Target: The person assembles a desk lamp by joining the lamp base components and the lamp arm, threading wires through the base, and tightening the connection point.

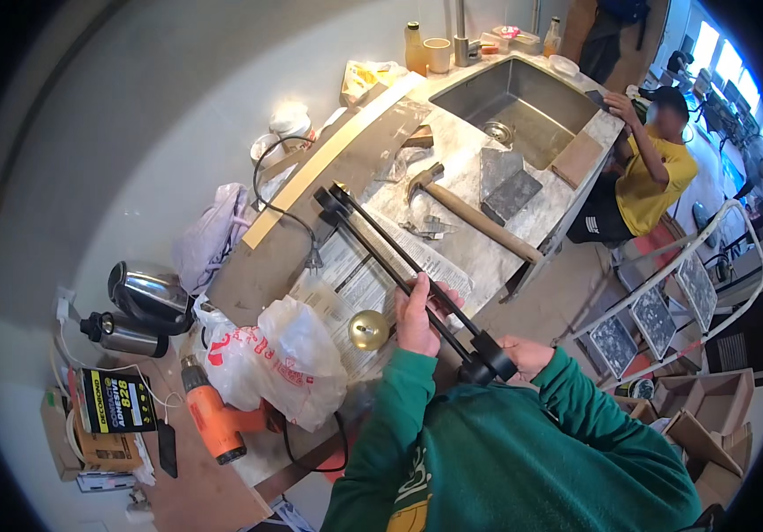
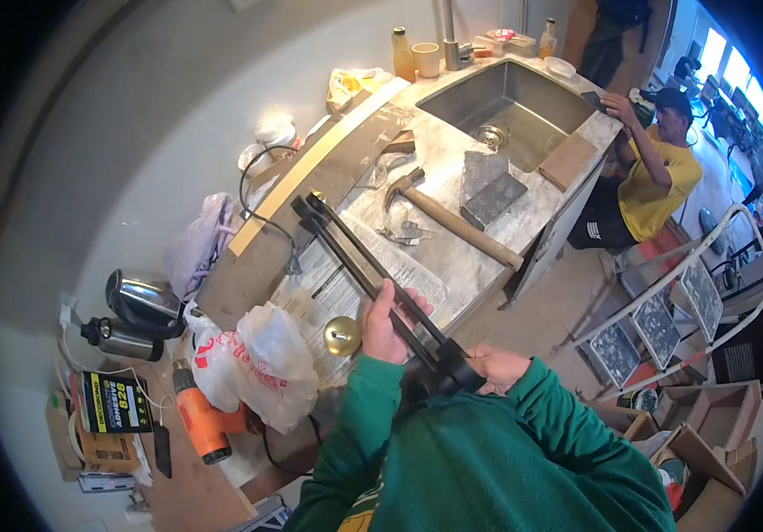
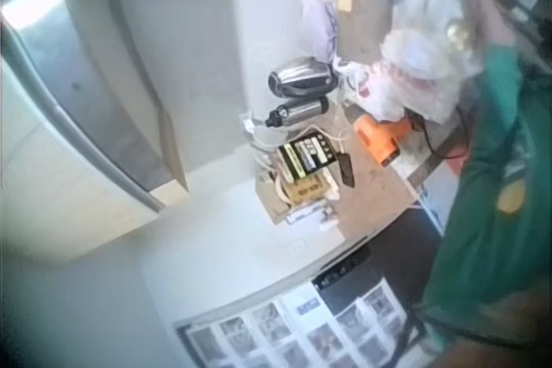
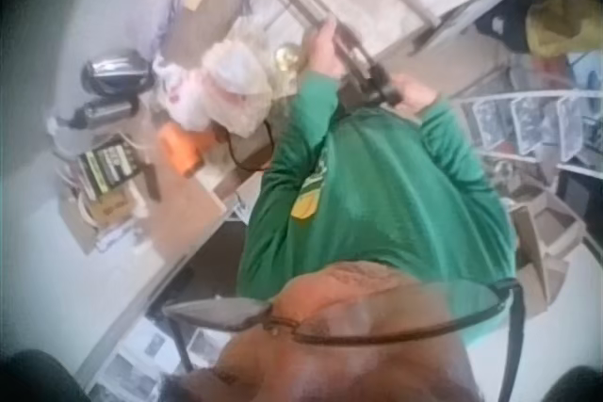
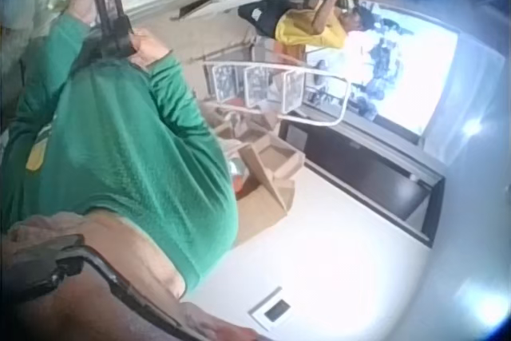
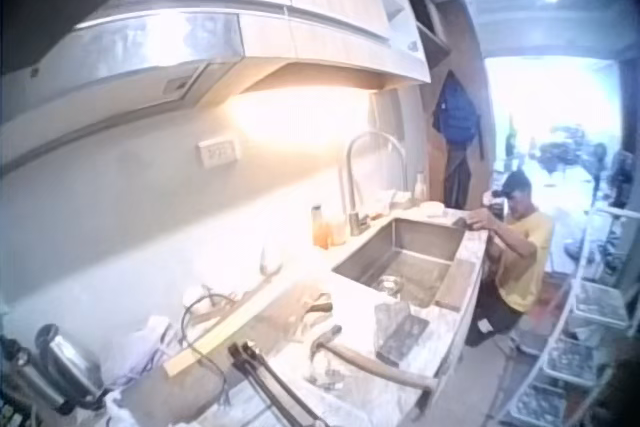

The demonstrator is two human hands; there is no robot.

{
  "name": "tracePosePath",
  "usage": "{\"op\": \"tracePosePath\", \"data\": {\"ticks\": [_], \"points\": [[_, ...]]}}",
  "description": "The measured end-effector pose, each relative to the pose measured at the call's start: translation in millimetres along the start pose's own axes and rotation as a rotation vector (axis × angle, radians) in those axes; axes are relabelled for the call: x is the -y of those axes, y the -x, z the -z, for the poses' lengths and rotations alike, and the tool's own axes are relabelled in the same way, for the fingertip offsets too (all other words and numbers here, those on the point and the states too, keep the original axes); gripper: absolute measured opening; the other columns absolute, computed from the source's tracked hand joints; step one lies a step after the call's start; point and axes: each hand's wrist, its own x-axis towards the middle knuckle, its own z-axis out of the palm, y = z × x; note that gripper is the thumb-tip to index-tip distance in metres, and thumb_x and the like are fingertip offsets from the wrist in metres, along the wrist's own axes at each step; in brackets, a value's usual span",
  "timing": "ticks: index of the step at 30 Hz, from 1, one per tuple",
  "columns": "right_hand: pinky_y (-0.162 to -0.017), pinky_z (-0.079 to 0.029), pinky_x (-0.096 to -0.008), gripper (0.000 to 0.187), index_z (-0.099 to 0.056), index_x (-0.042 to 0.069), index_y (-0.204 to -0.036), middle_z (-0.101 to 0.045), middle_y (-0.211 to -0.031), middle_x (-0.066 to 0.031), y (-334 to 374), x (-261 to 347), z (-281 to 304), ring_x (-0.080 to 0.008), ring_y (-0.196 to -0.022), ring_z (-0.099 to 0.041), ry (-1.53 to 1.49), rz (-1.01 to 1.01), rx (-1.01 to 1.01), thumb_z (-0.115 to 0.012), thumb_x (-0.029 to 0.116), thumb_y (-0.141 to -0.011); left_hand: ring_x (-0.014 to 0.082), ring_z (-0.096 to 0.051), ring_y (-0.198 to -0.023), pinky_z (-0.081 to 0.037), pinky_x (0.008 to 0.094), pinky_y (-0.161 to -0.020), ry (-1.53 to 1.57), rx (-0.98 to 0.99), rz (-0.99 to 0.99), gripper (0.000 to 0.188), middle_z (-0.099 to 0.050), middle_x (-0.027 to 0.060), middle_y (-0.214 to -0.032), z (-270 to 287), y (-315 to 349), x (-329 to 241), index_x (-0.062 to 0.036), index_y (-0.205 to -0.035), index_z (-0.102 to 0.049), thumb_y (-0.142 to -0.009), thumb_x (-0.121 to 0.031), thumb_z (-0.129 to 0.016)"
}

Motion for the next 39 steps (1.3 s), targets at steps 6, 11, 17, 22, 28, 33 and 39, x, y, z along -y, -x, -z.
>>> {"op": "tracePosePath", "data": {"ticks": [6,11,17,22,28,33,39], "points": [[-0.042,-0.032,-0.0205,0.014,-0.058,0.004,-0.094,-0.058,-0.072,-0.0051,-1,-1,-1,-0.0078,-0.050,-0.045,-0.426,-0.015,0.140,-0.062,0.016,-0.088,0.0124,-0.054,-0.074,-0.048,0.0288,-0.066,-0.292,-0.160,-0.200,0.030,-0.053,0.0050,-0.089,-16,-9,15,-0.0059,-0.098,-0.041,-0.087,-0.017,-0.067],[-0.045,-0.036,-0.0237,0.014,-0.059,0.005,-0.095,-0.059,-0.074,-0.0089,-27,-1,11,-0.0126,-0.053,-0.048,-0.453,-0.047,0.390,-0.063,0.015,-0.087,0.0157,-0.052,-0.088,-0.045,0.0309,-0.080,-0.451,-0.251,-0.499,0.039,-0.055,0.0093,-0.098,-30,-17,6,0.0004,-0.102,-0.044,-0.084,-0.021,-0.071],[-0.047,-0.040,-0.0236,0.009,-0.057,0.008,-0.097,-0.054,-0.074,-0.0053,-45,16,5,-0.0127,-0.056,-0.049,-0.455,0.013,0.484,-0.060,0.011,-0.089,0.0152,-0.053,-0.089,-0.047,0.0295,-0.078,-0.350,-0.279,-0.389,0.046,-0.055,0.0100,-0.106,-45,-15,-28,0.0022,-0.113,-0.042,-0.085,-0.020,-0.069],[-0.044,-0.034,-0.0214,0.009,-0.056,0.010,-0.094,-0.049,-0.069,0.0007,-59,47,-13,-0.0069,-0.049,-0.039,-0.423,0.020,0.482,-0.059,0.018,-0.090,0.0148,-0.053,-0.092,-0.047,0.0288,-0.080,-0.279,-0.306,-0.493,0.043,-0.053,0.0123,-0.108,-34,-32,-44,0.0034,-0.116,-0.039,-0.088,-0.015,-0.065],[-0.043,-0.034,-0.0203,0.008,-0.057,0.009,-0.095,-0.047,-0.063,0.0030,-70,64,-15,-0.0053,-0.049,-0.039,-0.328,0.054,0.395,-0.058,0.016,-0.090,0.0161,-0.056,-0.060,-0.048,0.0290,-0.052,-0.196,-0.236,-0.565,0.024,-0.054,0.0083,-0.078,-30,-42,-63,-0.0066,-0.093,-0.041,-0.089,-0.017,-0.063],[-0.042,-0.034,-0.0232,0.008,-0.058,0.009,-0.092,-0.048,-0.065,0.0027,-66,91,-46,-0.0070,-0.049,-0.040,-0.164,0.111,-0.040,-0.054,0.016,-0.091,0.0204,-0.058,-0.062,-0.051,0.0351,-0.055,-0.153,-0.151,-0.582,0.023,-0.056,0.0117,-0.079,-27,-39,-85,-0.0069,-0.091,-0.041,-0.091,-0.020,-0.060],[-0.056,-0.044,-0.0403,0.011,-0.055,0.005,-0.088,-0.056,-0.074,-0.0092,-126,92,-6,-0.0254,-0.064,-0.056,0.952,0.625,-0.296,-0.055,0.005,-0.077,0.0211,-0.058,-0.072,-0.052,0.0402,-0.066,-0.094,0.036,-0.542,0.017,-0.058,0.0115,-0.086,-39,-24,-106,-0.0071,-0.095,-0.043,-0.094,-0.020,-0.054]]}}
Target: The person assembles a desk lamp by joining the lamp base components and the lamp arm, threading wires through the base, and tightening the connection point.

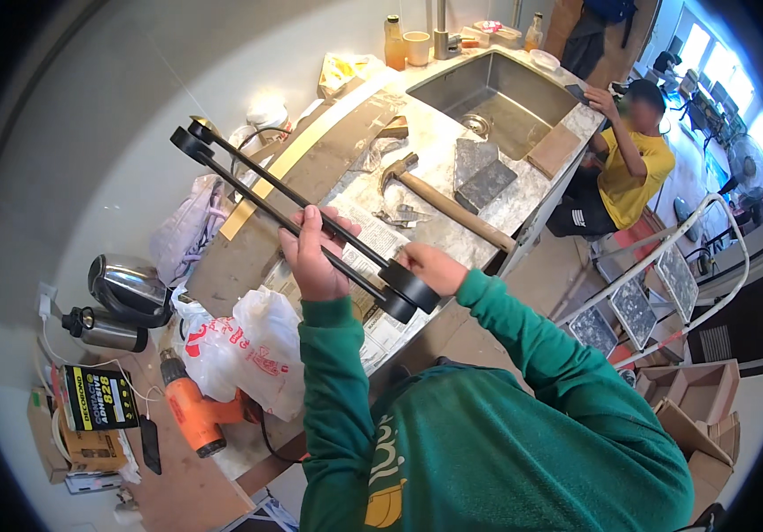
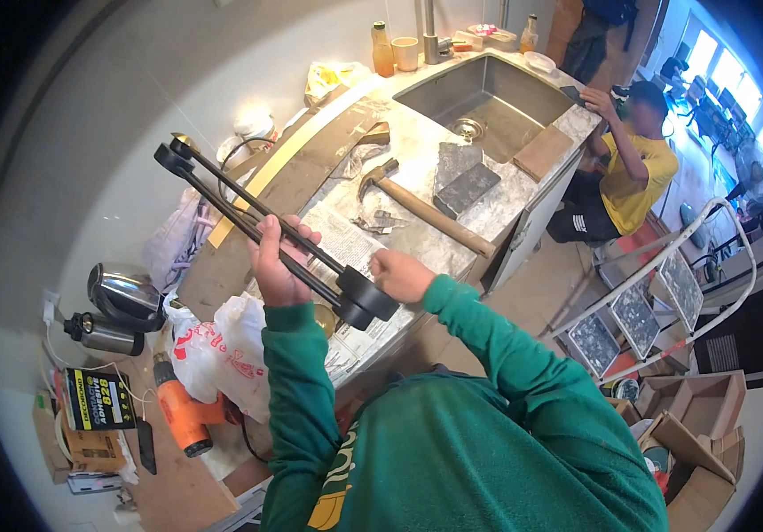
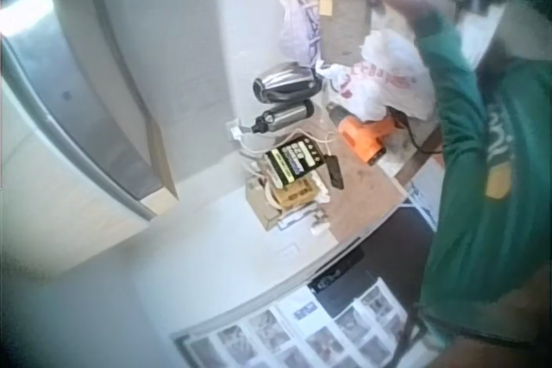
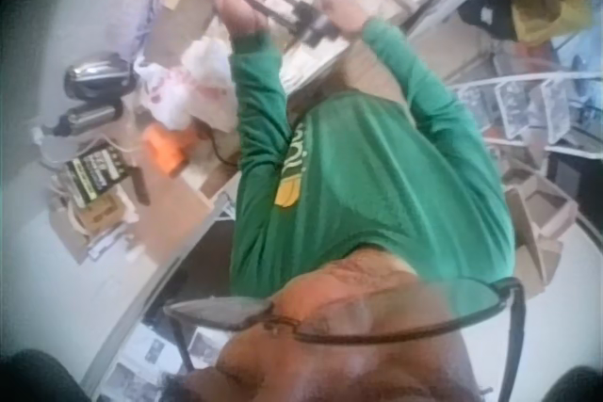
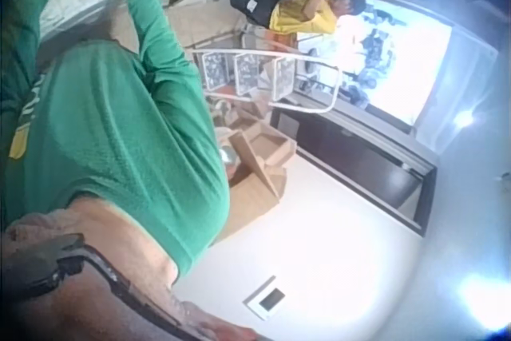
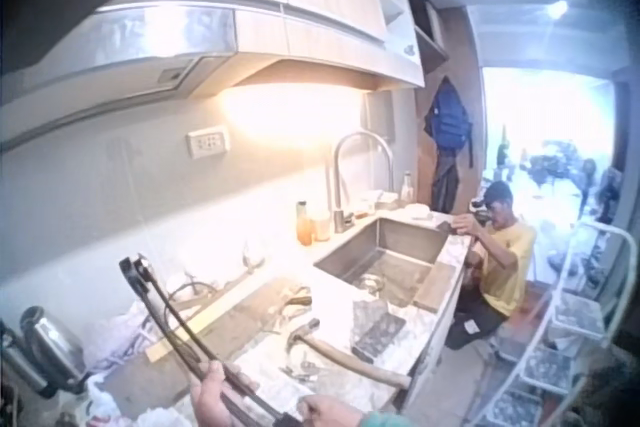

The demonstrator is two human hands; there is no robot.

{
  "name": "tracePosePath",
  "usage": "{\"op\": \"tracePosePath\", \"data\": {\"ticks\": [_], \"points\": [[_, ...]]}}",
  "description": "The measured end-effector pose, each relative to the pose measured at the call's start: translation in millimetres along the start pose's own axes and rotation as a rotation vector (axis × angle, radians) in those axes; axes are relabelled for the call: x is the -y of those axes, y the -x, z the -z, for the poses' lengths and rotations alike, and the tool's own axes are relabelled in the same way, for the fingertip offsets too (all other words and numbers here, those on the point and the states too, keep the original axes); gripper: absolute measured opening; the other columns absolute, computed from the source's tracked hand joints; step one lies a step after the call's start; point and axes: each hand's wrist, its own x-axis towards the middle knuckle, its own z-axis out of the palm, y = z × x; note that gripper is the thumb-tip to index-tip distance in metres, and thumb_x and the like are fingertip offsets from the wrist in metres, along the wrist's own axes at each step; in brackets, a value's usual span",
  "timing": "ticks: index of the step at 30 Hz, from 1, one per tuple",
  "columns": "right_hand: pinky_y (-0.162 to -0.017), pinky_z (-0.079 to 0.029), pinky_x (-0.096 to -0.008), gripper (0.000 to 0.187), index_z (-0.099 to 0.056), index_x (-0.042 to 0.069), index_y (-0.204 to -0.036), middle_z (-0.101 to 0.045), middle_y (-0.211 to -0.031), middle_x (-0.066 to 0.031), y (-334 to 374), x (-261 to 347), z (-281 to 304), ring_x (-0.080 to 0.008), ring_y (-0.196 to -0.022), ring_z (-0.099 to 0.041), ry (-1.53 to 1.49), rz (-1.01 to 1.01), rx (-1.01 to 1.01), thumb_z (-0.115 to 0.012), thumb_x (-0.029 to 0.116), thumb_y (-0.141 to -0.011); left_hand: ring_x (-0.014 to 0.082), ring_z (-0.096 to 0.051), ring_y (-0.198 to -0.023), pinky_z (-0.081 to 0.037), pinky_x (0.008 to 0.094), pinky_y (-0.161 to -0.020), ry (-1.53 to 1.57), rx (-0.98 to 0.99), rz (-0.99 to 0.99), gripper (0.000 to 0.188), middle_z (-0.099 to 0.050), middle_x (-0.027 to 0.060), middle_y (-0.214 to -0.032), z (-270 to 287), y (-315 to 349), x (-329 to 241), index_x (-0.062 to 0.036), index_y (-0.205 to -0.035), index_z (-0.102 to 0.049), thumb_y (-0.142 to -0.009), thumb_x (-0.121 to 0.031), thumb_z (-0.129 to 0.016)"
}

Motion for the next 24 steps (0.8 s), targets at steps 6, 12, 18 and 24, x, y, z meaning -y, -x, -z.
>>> {"op": "tracePosePath", "data": {"ticks": [6,12,18,24], "points": [[-0.071,-0.046,-0.0442,0.013,-0.056,0.002,-0.085,-0.059,-0.083,-0.0203,-14,23,-10,-0.0398,-0.083,-0.057,0.336,0.199,-0.020,-0.055,0.002,-0.072,0.0195,-0.059,-0.072,-0.054,0.0391,-0.065,0.063,0.095,0.094,0.017,-0.058,0.0107,-0.088,25,-4,-19,-0.0068,-0.099,-0.045,-0.094,-0.021,-0.055],[-0.071,-0.049,-0.0374,0.027,-0.060,0.004,-0.105,-0.061,-0.090,-0.0139,-10,23,-12,-0.0326,-0.082,-0.059,0.312,0.503,-0.098,-0.056,0.001,-0.078,0.0180,-0.061,-0.071,-0.057,0.0360,-0.063,-0.008,0.067,0.093,0.020,-0.059,0.0104,-0.087,47,0,-30,-0.0039,-0.096,-0.048,-0.093,-0.022,-0.056],[-0.086,-0.047,-0.0314,0.053,-0.046,0.002,-0.134,-0.058,-0.112,-0.0091,35,117,11,-0.0183,-0.099,-0.056,-0.589,-0.108,0.369,-0.050,0.039,-0.096,0.0192,-0.060,-0.075,-0.054,0.0382,-0.072,-0.152,-0.040,-0.003,0.024,-0.058,0.0102,-0.086,41,7,-24,0.0002,-0.097,-0.053,-0.095,-0.024,-0.053],[-0.081,-0.045,-0.0293,0.048,-0.053,0.003,-0.128,-0.058,-0.098,-0.0107,46,116,-29,-0.0179,-0.090,-0.055,-0.300,0.081,-0.018,-0.057,0.035,-0.092,0.0172,-0.060,-0.070,-0.054,0.0342,-0.064,-0.318,-0.148,-0.033,0.033,-0.058,0.0101,-0.086,10,15,-21,-0.0002,-0.112,-0.041,-0.095,-0.026,-0.053]]}}
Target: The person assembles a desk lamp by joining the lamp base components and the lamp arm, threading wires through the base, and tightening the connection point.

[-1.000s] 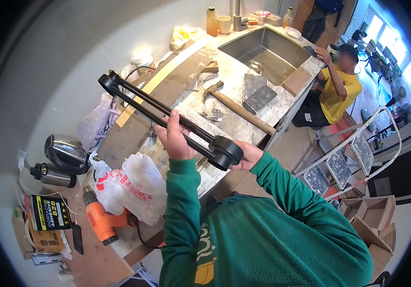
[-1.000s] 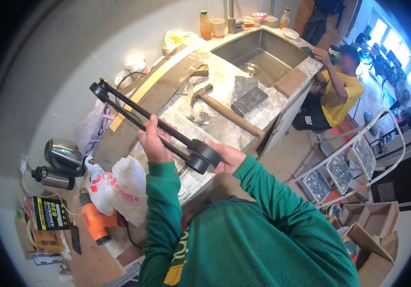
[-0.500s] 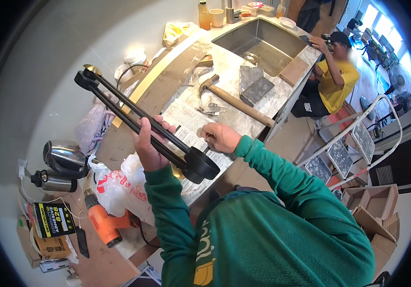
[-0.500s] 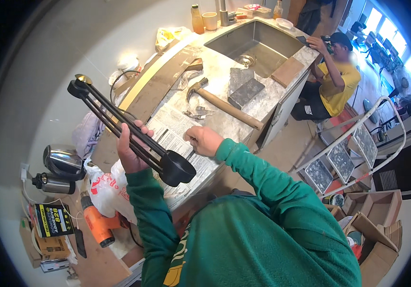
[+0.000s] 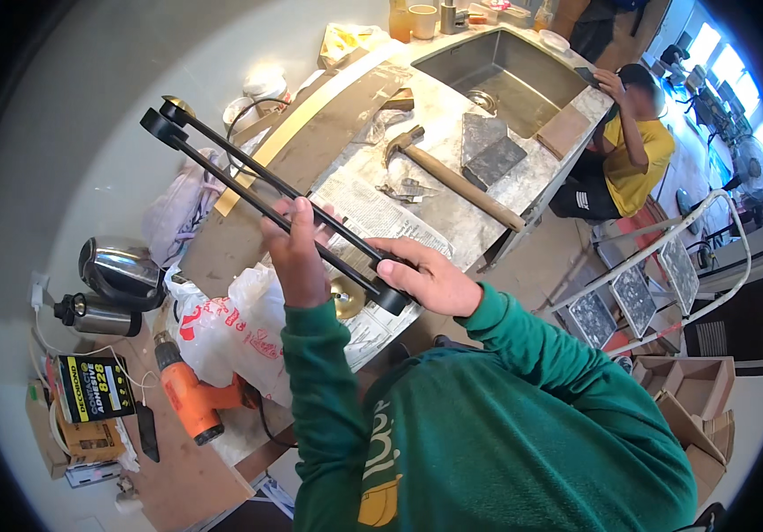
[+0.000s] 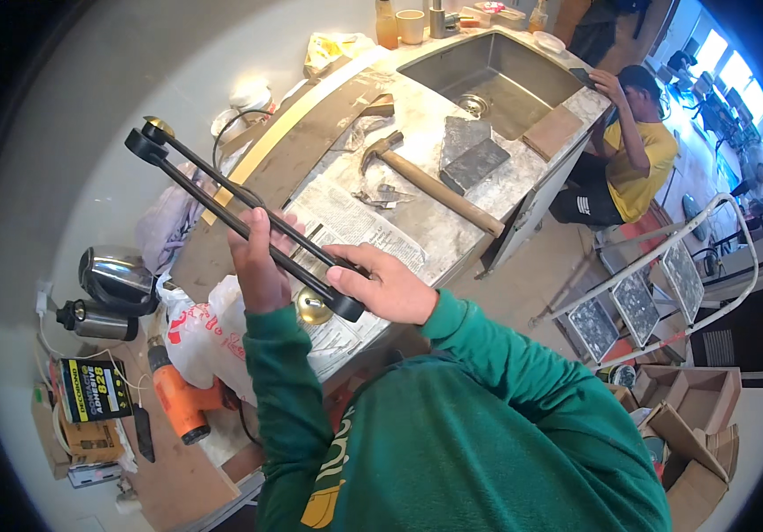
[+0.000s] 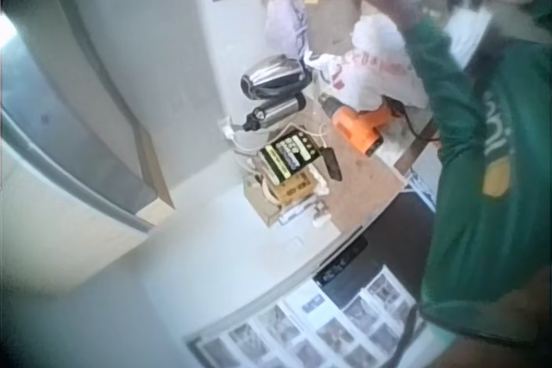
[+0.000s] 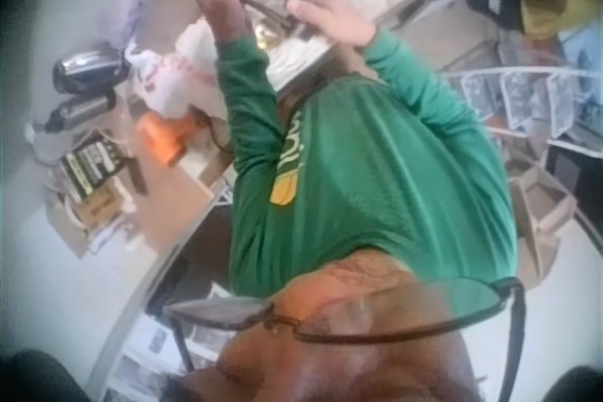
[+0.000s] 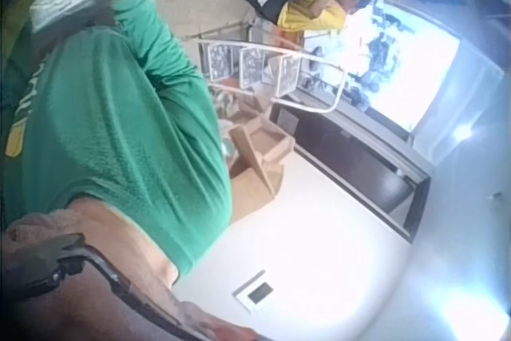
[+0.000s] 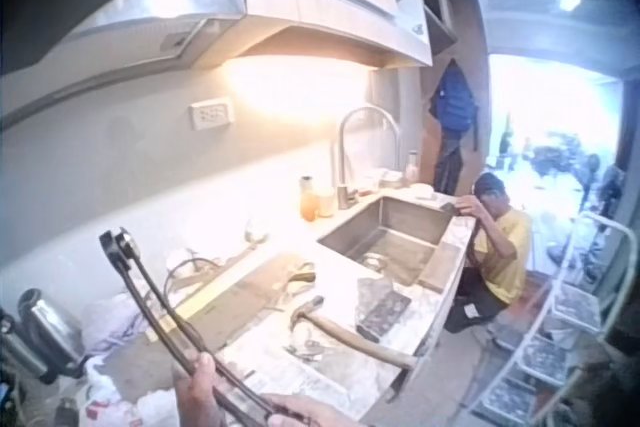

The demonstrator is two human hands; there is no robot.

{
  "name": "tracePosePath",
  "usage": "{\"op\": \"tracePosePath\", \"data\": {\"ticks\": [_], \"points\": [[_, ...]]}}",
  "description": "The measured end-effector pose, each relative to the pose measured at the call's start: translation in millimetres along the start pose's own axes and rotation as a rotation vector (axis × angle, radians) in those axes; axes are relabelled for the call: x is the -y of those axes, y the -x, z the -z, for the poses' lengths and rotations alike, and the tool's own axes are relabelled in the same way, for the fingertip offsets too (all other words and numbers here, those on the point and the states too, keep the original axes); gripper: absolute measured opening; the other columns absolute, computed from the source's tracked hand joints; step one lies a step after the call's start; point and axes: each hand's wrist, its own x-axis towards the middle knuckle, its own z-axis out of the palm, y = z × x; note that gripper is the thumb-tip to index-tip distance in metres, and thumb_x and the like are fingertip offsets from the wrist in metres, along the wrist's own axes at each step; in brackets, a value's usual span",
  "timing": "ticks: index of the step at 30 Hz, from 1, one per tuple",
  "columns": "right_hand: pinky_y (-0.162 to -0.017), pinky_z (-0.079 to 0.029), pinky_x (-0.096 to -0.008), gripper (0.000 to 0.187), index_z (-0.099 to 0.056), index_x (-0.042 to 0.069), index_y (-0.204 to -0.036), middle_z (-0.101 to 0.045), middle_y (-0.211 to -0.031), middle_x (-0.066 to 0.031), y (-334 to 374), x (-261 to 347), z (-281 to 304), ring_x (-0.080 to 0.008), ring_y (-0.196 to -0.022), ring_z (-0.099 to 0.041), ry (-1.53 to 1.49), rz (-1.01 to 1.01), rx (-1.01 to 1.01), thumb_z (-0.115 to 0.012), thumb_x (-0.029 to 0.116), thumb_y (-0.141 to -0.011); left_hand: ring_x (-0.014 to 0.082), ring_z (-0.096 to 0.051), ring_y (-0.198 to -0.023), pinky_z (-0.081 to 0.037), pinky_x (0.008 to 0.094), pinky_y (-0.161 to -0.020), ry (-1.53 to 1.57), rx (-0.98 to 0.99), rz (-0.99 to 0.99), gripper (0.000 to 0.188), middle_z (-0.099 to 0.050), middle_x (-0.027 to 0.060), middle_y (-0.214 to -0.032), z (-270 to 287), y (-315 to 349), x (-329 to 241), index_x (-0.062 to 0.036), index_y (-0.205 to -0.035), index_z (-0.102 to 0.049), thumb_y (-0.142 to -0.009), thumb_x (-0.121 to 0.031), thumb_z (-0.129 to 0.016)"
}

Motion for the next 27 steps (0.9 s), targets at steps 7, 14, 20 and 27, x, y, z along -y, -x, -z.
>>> {"op": "tracePosePath", "data": {"ticks": [7,14,20,27], "points": [[-0.075,-0.045,-0.0322,0.045,-0.057,0.003,-0.125,-0.053,-0.086,-0.0128,0,-12,10,-0.0225,-0.082,-0.054,0.220,0.074,-0.071,-0.060,0.028,-0.087,0.0093,-0.045,-0.052,-0.046,0.0259,-0.044,-0.138,-0.007,0.085,0.053,-0.044,0.0019,-0.065,0,20,-2,-0.0014,-0.135,-0.027,-0.096,-0.028,-0.050],[-0.073,-0.045,-0.0316,0.045,-0.058,0.004,-0.123,-0.050,-0.088,-0.0117,4,-26,11,-0.0228,-0.079,-0.053,0.258,0.090,-0.144,-0.066,0.024,-0.083,0.0094,-0.045,-0.055,-0.045,0.0271,-0.043,0.014,0.079,0.163,0.050,-0.040,-0.0001,-0.070,9,21,-2,-0.0037,-0.134,-0.030,-0.097,-0.032,-0.050],[-0.077,-0.046,-0.0341,0.047,-0.059,0.004,-0.120,-0.051,-0.093,-0.0136,-1,-28,26,-0.0272,-0.085,-0.055,0.383,0.196,-0.267,-0.069,0.026,-0.079,0.0124,-0.048,-0.052,-0.049,0.0297,-0.044,0.190,0.224,0.255,0.059,-0.044,0.0006,-0.067,21,15,-21,0.0039,-0.137,-0.024,-0.099,-0.035,-0.045],[-0.085,-0.045,-0.0373,0.053,-0.056,0.004,-0.121,-0.052,-0.103,-0.0167,-4,-12,54,-0.0319,-0.096,-0.054,0.604,0.293,-0.336,-0.071,0.024,-0.074,0.0136,-0.050,-0.059,-0.051,0.0305,-0.045,0.403,0.435,0.319,0.059,-0.045,0.0039,-0.074,42,14,-33,-0.0004,-0.143,-0.017,-0.098,-0.024,-0.045]]}}
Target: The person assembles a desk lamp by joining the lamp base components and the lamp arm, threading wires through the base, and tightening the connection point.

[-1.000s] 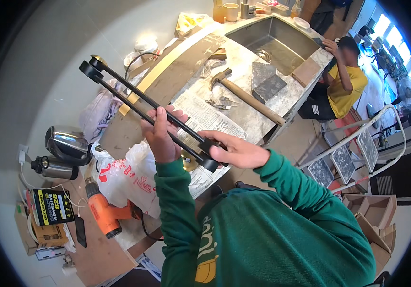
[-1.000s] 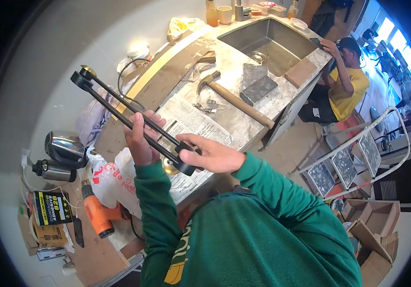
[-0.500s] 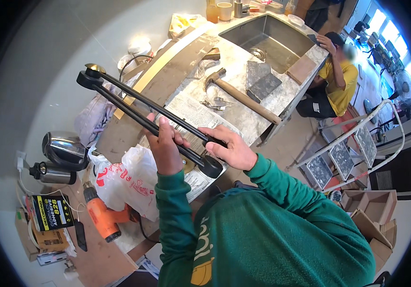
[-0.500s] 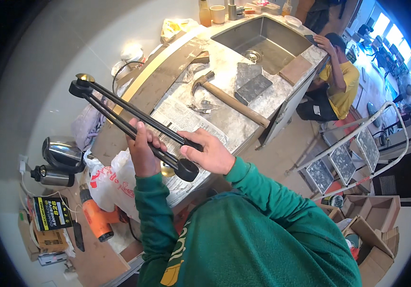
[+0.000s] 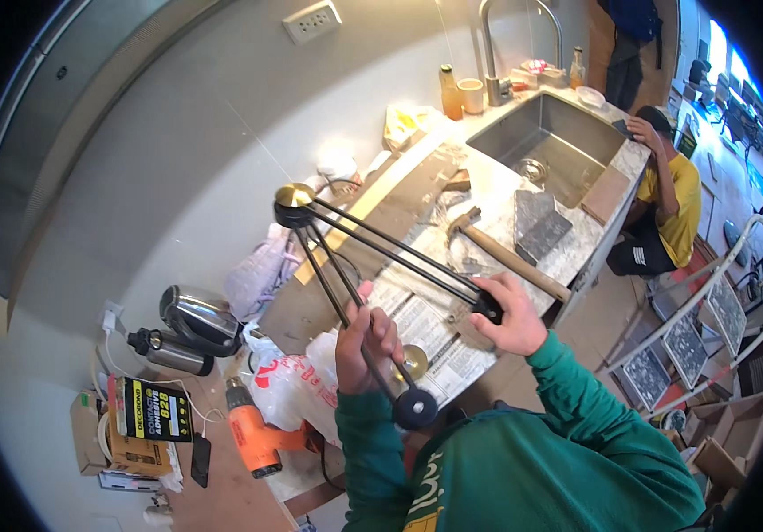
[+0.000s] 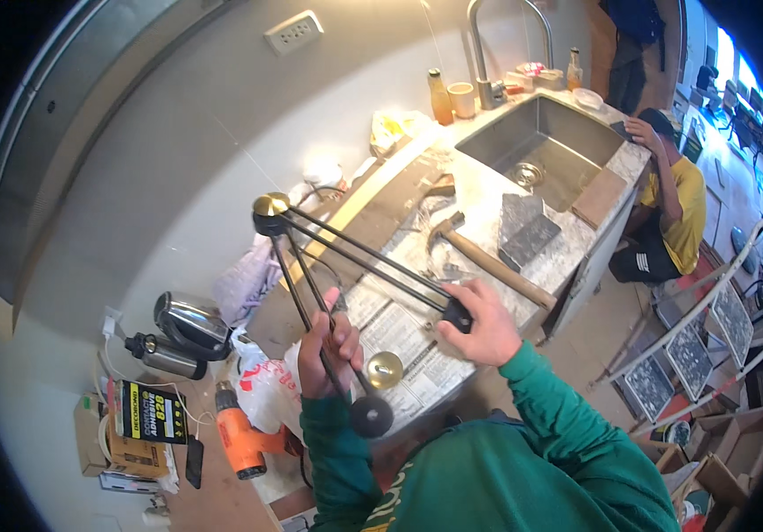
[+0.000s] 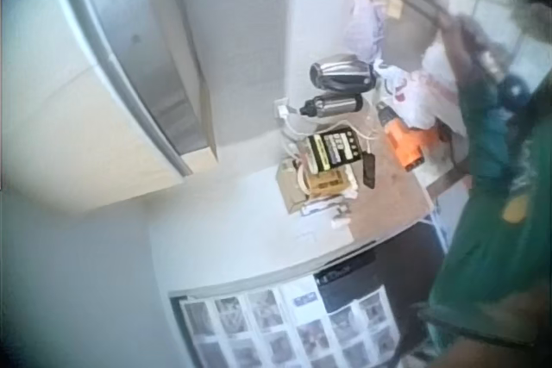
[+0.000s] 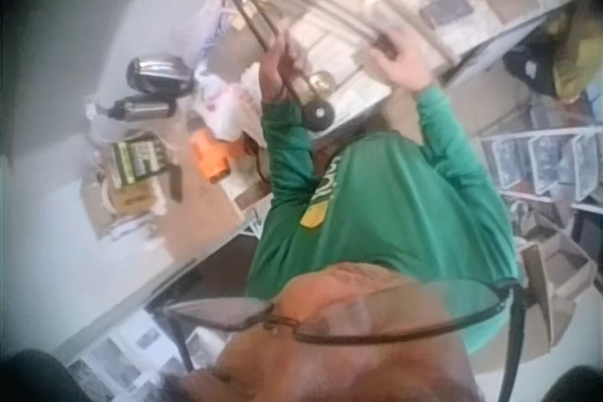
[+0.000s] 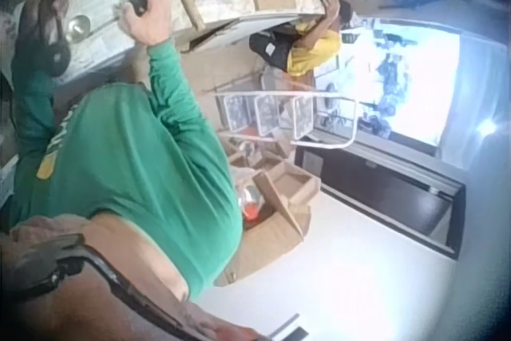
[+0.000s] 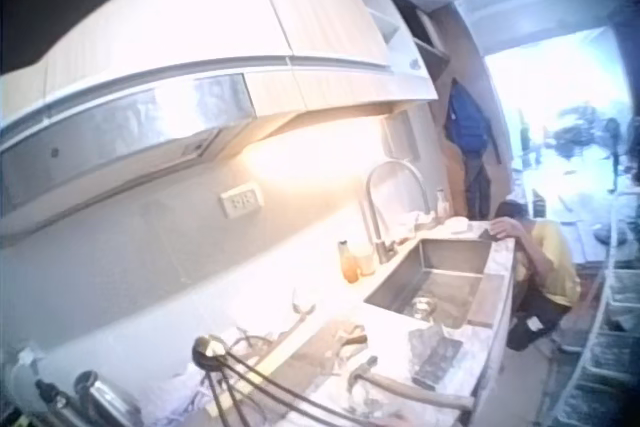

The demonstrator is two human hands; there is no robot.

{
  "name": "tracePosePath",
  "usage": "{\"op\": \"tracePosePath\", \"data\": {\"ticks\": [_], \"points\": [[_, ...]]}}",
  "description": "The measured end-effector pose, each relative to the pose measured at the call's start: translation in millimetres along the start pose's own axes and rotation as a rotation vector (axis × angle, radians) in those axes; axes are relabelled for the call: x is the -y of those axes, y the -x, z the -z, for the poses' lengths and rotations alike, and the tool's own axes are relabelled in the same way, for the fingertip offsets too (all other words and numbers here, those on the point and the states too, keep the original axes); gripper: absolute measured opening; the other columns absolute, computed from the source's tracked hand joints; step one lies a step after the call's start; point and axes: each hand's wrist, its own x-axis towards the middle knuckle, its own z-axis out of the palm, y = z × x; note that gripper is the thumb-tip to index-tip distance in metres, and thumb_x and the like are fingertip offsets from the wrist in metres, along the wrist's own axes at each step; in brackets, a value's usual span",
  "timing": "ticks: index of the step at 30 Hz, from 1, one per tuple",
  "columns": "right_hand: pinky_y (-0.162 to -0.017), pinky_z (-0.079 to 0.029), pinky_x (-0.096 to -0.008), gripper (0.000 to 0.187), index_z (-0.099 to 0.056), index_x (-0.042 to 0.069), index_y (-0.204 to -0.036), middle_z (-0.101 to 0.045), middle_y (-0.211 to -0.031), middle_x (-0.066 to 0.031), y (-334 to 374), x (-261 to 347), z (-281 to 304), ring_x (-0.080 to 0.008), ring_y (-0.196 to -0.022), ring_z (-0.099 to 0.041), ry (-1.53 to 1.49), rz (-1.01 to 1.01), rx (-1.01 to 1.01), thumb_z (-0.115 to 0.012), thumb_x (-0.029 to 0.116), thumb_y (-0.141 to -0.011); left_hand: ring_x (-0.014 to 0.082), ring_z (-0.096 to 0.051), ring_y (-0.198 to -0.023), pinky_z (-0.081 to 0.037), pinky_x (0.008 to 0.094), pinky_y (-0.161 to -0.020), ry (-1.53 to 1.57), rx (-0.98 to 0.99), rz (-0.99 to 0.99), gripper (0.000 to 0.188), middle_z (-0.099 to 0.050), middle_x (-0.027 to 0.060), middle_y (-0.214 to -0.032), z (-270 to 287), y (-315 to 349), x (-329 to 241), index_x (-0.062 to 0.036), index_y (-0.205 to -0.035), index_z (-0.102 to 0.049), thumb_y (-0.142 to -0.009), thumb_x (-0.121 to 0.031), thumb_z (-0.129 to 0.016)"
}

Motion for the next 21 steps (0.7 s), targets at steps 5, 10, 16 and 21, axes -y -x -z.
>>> {"op": "tracePosePath", "data": {"ticks": [5,10,16,21], "points": [[-0.088,-0.044,-0.0387,0.060,-0.055,0.006,-0.122,-0.050,-0.103,-0.0161,-15,-16,34,-0.0333,-0.097,-0.052,0.174,0.056,-0.004,-0.074,0.022,-0.067,0.0127,-0.048,-0.055,-0.052,0.0286,-0.044,0.025,0.104,0.065,0.063,-0.042,0.0034,-0.072,18,21,-16,-0.0020,-0.145,-0.017,-0.094,-0.022,-0.048],[-0.089,-0.044,-0.0384,0.061,-0.055,0.005,-0.120,-0.049,-0.102,-0.0155,-45,-46,55,-0.0322,-0.098,-0.051,0.122,0.081,0.133,-0.075,0.021,-0.064,0.0137,-0.049,-0.051,-0.050,0.0289,-0.042,0.067,0.131,0.100,0.065,-0.043,0.0040,-0.069,33,40,-22,-0.0029,-0.144,-0.018,-0.091,-0.020,-0.051],[-0.090,-0.045,-0.0401,0.052,-0.059,0.005,-0.112,-0.051,-0.105,-0.0162,-91,-74,48,-0.0354,-0.100,-0.052,0.212,0.053,0.279,-0.069,0.017,-0.063,0.0142,-0.048,-0.048,-0.052,0.0297,-0.043,0.093,0.093,0.118,0.065,-0.042,0.0042,-0.067,37,74,-25,-0.0026,-0.143,-0.019,-0.089,-0.020,-0.051],[-0.085,-0.046,-0.0380,0.049,-0.061,0.005,-0.111,-0.053,-0.101,-0.0170,-131,-81,22,-0.0338,-0.096,-0.055,0.302,0.109,0.395,-0.067,0.014,-0.063,0.0146,-0.048,-0.049,-0.054,0.0311,-0.046,0.186,0.072,0.069,0.061,-0.042,0.0044,-0.068,42,97,-24,-0.0017,-0.142,-0.021,-0.090,-0.019,-0.049]]}}
